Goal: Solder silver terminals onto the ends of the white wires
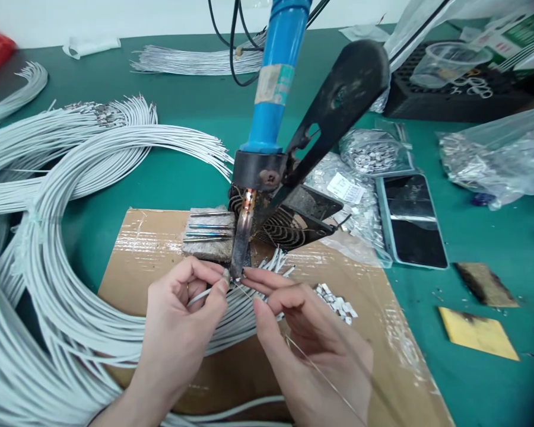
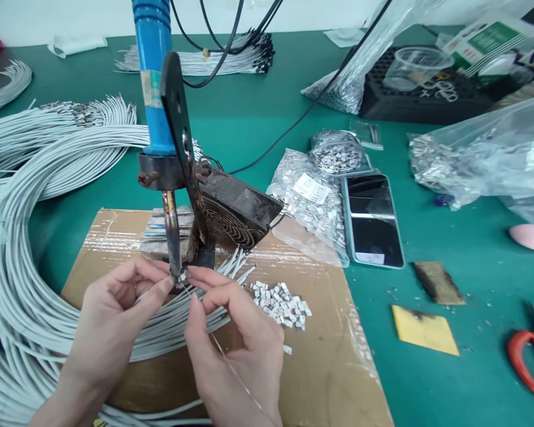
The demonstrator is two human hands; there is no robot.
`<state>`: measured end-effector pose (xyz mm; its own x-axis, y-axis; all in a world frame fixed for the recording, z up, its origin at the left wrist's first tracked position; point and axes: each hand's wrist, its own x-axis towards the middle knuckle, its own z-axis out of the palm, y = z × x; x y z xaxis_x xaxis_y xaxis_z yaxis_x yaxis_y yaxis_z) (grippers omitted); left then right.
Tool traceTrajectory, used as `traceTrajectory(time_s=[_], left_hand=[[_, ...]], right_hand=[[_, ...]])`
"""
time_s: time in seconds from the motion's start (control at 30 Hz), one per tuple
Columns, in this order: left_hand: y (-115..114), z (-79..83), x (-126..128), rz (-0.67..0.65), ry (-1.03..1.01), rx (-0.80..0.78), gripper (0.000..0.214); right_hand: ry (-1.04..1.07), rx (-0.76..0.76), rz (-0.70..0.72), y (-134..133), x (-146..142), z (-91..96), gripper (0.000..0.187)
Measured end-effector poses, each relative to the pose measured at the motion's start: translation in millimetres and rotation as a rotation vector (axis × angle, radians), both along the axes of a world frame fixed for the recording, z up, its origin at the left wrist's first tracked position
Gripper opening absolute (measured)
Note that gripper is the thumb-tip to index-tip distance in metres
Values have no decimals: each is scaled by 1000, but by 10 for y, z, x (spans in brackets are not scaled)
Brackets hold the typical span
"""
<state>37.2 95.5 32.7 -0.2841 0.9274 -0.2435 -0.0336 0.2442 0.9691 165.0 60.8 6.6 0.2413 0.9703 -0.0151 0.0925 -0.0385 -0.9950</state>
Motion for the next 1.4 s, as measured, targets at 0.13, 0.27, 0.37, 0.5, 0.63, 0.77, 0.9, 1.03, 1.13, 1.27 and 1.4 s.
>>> traceTrajectory(time_s=[0.13, 0.27, 0.37, 0.5, 0.63, 0.77, 0.9, 1.03, 1.13, 1.27, 1.4], left_hand=[[23, -8, 6, -9, 0, 4, 10], [19, -24, -9, -19, -6, 6, 11], [2, -24, -23, -18, -8, 19, 12], [-1, -20, -27, -13, -9, 26, 11], [3, -16, -22, -10, -2, 28, 12], [-1, -18, -23, -15, -8, 27, 13], [0, -28, -33, -18, -14, 36, 12], [0, -32, -46, -12, 4, 37, 12], [3, -26, -48, -23, -4, 12, 11], [13, -16, -38, -22, -33, 3, 11], [16, -16, -27, -21, -36, 10, 11]], right_hand=[[9, 11, -7, 15, -4, 17, 21], [17, 32, -7, 25, -6, 17, 21], [23, 42, -9, 27, -10, 19, 21], [23, 48, -15, 24, -18, 25, 20], [37, 60, -22, 21, -23, 20, 20], [45, 80, -19, 26, -26, 12, 20], [26, 102, -1, 37, -12, 7, 20], [-38, 130, 39, 46, 21, -12, 19], [-71, 133, 53, 46, 42, -31, 19], [-73, 133, 48, 43, 44, -41, 19], [-47, 120, 11, 41, 10, -25, 19]])
